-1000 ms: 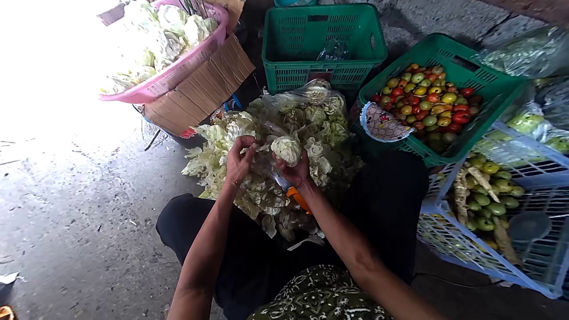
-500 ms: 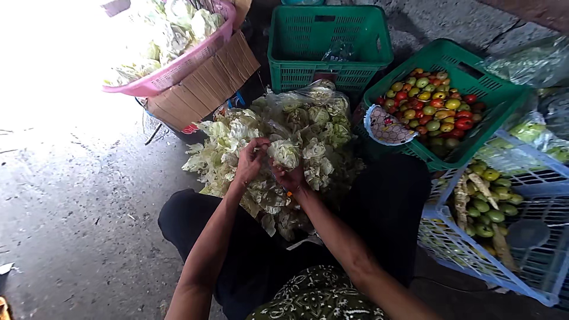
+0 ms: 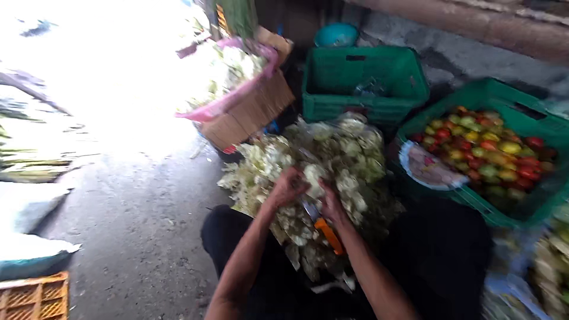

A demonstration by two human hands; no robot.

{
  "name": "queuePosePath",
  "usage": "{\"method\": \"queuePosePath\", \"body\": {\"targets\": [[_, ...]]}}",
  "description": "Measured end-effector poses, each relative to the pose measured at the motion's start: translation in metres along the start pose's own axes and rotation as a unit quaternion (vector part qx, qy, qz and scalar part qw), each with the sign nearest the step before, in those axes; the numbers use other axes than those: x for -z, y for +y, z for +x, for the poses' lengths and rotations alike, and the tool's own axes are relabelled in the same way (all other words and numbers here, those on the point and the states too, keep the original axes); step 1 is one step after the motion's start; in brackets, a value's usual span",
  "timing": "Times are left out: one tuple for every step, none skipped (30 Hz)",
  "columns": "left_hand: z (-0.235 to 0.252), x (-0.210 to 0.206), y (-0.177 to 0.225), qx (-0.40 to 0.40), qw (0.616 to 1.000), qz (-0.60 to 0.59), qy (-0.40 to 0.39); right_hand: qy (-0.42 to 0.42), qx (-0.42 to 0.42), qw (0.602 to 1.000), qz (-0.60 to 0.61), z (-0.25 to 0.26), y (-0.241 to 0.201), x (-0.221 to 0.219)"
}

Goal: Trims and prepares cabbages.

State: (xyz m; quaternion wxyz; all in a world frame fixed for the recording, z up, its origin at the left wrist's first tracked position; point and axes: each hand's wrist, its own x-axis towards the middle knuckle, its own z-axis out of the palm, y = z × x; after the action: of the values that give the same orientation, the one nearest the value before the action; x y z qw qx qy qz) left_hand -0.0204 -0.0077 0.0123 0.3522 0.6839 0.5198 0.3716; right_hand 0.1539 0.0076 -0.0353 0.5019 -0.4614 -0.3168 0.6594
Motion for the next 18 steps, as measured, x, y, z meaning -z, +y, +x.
{"method": "queuePosePath", "body": {"targets": [[0.000, 0.001, -0.005, -0.016, 1.000, 0.013, -0.004, 0.001, 0.008, 1.000, -0.017, 0.001, -0.002, -0.003], [-0.001, 0.001, -0.008, -0.028, 0.999, 0.024, -0.004, 0.002, 0.023, 0.999, -0.031, 0.002, -0.002, -0.004], [-0.001, 0.001, -0.008, -0.030, 0.999, 0.033, -0.005, 0.000, 0.037, 0.998, -0.041, 0.002, -0.004, -0.003], [-0.001, 0.001, -0.006, -0.027, 0.999, 0.037, -0.009, -0.002, 0.046, 0.998, -0.048, 0.002, -0.004, -0.002], [0.000, 0.001, -0.007, -0.023, 0.999, 0.036, -0.015, 0.000, 0.051, 0.997, -0.055, 0.002, -0.005, -0.001], [0.000, 0.002, -0.007, -0.023, 0.999, 0.035, -0.021, 0.003, 0.051, 0.997, -0.061, 0.002, -0.006, 0.000], [0.000, 0.003, -0.009, -0.026, 0.998, 0.041, -0.025, 0.002, 0.052, 0.996, -0.073, 0.002, -0.006, 0.002], [0.000, 0.002, -0.010, -0.035, 0.997, 0.056, -0.026, 0.003, 0.052, 0.995, -0.085, 0.003, -0.006, 0.003], [0.000, 0.001, -0.013, -0.049, 0.995, 0.078, -0.022, 0.005, 0.051, 0.994, -0.095, 0.004, -0.005, 0.003], [0.000, -0.002, -0.014, -0.064, 0.993, 0.097, -0.011, 0.007, 0.052, 0.993, -0.103, 0.005, -0.005, 0.003], [-0.001, -0.005, -0.013, -0.068, 0.992, 0.109, -0.003, 0.010, 0.053, 0.993, -0.109, 0.006, -0.005, 0.004], [-0.002, -0.008, -0.011, -0.060, 0.992, 0.111, 0.002, 0.014, 0.055, 0.992, -0.111, 0.008, -0.005, 0.005], [-0.002, -0.009, -0.010, -0.050, 0.993, 0.102, 0.008, 0.017, 0.057, 0.992, -0.112, 0.009, -0.005, 0.006], [-0.002, -0.009, -0.008, -0.046, 0.995, 0.089, 0.018, 0.019, 0.056, 0.992, -0.110, 0.010, -0.006, 0.006], [-0.002, -0.008, -0.008, -0.047, 0.995, 0.079, 0.032, 0.024, 0.054, 0.993, -0.103, 0.010, -0.007, 0.006], [-0.001, -0.007, -0.010, -0.051, 0.995, 0.075, 0.050, 0.030, 0.049, 0.994, -0.093, 0.011, -0.008, 0.006], [-0.001, -0.006, -0.012, -0.054, 0.993, 0.075, 0.069, 0.036, 0.041, 0.995, -0.080, 0.012, -0.008, 0.008], [-0.001, -0.006, -0.015, -0.046, 0.993, 0.074, 0.084, 0.038, 0.032, 0.996, -0.068, 0.012, -0.009, 0.009]]}}
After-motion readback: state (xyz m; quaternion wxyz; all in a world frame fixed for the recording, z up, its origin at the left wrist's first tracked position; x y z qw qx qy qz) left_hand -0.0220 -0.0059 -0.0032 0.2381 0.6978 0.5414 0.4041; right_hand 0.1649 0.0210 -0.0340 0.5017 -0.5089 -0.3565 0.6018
